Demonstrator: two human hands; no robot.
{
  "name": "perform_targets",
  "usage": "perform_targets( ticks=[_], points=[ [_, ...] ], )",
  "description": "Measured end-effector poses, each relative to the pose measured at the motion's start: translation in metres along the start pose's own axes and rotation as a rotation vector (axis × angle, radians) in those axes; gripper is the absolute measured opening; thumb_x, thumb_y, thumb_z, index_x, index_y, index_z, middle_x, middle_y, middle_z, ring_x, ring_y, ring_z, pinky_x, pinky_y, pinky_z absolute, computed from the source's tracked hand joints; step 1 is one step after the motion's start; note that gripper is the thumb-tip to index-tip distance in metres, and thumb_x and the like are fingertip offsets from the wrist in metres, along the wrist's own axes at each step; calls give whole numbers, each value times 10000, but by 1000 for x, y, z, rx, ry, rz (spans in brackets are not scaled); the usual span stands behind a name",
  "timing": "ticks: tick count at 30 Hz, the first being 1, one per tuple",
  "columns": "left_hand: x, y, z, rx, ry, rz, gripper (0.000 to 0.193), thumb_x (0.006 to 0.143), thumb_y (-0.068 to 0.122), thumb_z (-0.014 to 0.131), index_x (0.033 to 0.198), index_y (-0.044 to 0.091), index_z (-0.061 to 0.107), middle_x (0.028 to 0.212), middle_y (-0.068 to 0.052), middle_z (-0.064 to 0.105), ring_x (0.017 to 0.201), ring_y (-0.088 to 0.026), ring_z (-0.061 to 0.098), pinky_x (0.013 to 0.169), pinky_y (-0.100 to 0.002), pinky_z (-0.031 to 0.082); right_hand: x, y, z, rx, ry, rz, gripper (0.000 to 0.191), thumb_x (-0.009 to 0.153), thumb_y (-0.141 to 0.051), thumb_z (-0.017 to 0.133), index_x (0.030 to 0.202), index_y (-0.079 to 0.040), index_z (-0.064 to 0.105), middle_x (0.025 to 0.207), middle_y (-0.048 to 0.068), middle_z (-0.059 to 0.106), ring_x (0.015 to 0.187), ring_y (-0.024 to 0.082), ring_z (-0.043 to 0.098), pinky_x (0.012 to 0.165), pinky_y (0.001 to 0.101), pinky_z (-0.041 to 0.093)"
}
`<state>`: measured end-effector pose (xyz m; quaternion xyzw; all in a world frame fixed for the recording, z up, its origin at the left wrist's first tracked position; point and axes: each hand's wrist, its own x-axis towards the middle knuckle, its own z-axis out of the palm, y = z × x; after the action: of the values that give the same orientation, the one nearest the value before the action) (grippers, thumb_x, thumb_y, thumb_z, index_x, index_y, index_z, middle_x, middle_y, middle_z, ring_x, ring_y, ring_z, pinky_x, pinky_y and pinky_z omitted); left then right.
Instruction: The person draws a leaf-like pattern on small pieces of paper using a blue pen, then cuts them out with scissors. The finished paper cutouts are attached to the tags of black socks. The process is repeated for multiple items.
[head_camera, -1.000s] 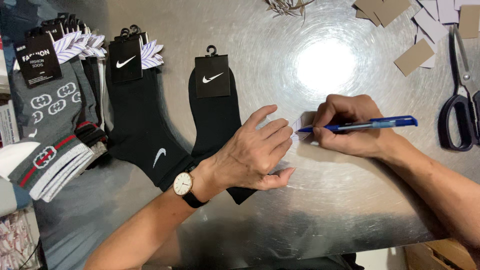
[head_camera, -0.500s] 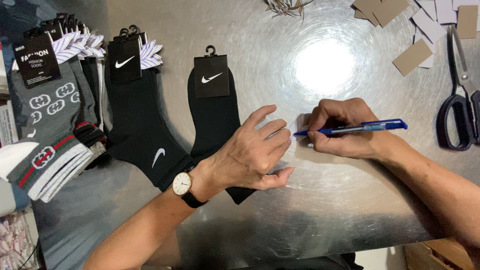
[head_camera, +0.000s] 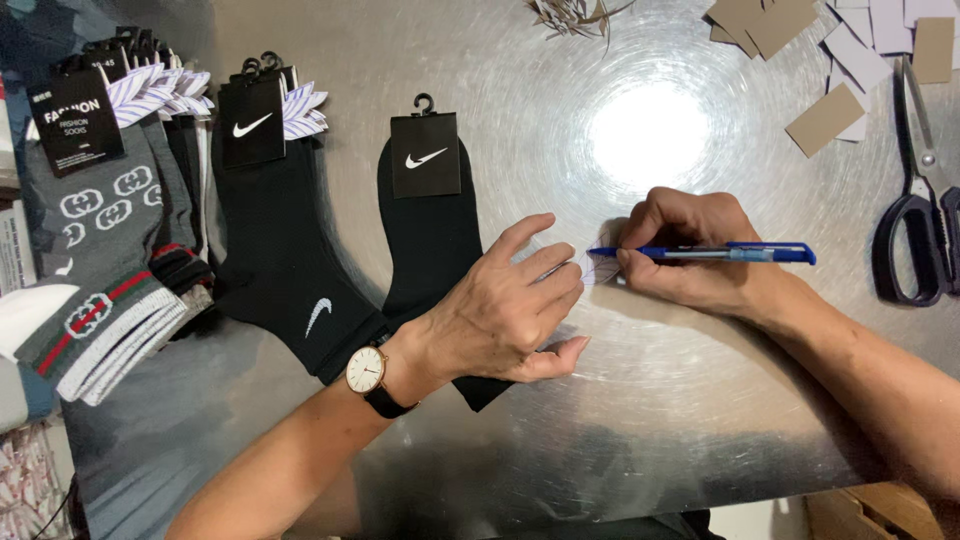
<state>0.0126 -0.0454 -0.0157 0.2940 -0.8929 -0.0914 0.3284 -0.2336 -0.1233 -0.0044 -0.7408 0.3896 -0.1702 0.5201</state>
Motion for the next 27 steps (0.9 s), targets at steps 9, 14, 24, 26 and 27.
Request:
perform_targets(
  ticks=[9, 14, 24, 26, 27],
  points=[
    [0, 2, 1, -10, 4, -24, 345, 842, 285, 739, 792, -56, 711, 901, -158, 670, 990, -300, 651, 1160, -572, 424, 1, 0, 1, -31, -105, -162, 159, 818, -132, 776, 789, -59, 638, 760, 47, 746, 695, 92, 715, 647, 245, 581],
    [1, 2, -1, 23, 0, -16, 349, 838, 285, 729, 793, -60, 712, 884, -152, 659, 988, -297, 645, 1162, -556, 418, -2, 1, -1, -49, -108, -79, 143, 780, -114, 754, 744, -49, 632, 711, 45, 749, 585, 95, 675, 515, 254, 526],
    [2, 2, 0, 16, -1, -22, 345, 837, 286, 723, 786, -55, 713, 838, -134, 629, 971, -291, 639, 1163, -553, 419, -3, 3, 3, -16, -94, -103, 165, 797, -128, 776, 761, -50, 635, 727, 40, 744, 604, 82, 643, 522, 235, 499],
    [2, 2, -1, 14, -1, -23, 344, 846, 285, 724, 778, -51, 708, 843, -133, 629, 971, -288, 638, 1166, -554, 418, -3, 2, 3, -23, -105, -92, 162, 789, -133, 779, 763, -53, 640, 719, 37, 744, 595, 78, 650, 514, 235, 502],
    [2, 2, -1, 12, -1, -22, 344, 850, 285, 725, 774, -49, 705, 845, -133, 629, 971, -287, 637, 1168, -554, 418, -3, 1, 3, -26, -109, -87, 161, 785, -135, 780, 764, -54, 643, 714, 36, 744, 591, 76, 654, 511, 235, 503]
  ],
)
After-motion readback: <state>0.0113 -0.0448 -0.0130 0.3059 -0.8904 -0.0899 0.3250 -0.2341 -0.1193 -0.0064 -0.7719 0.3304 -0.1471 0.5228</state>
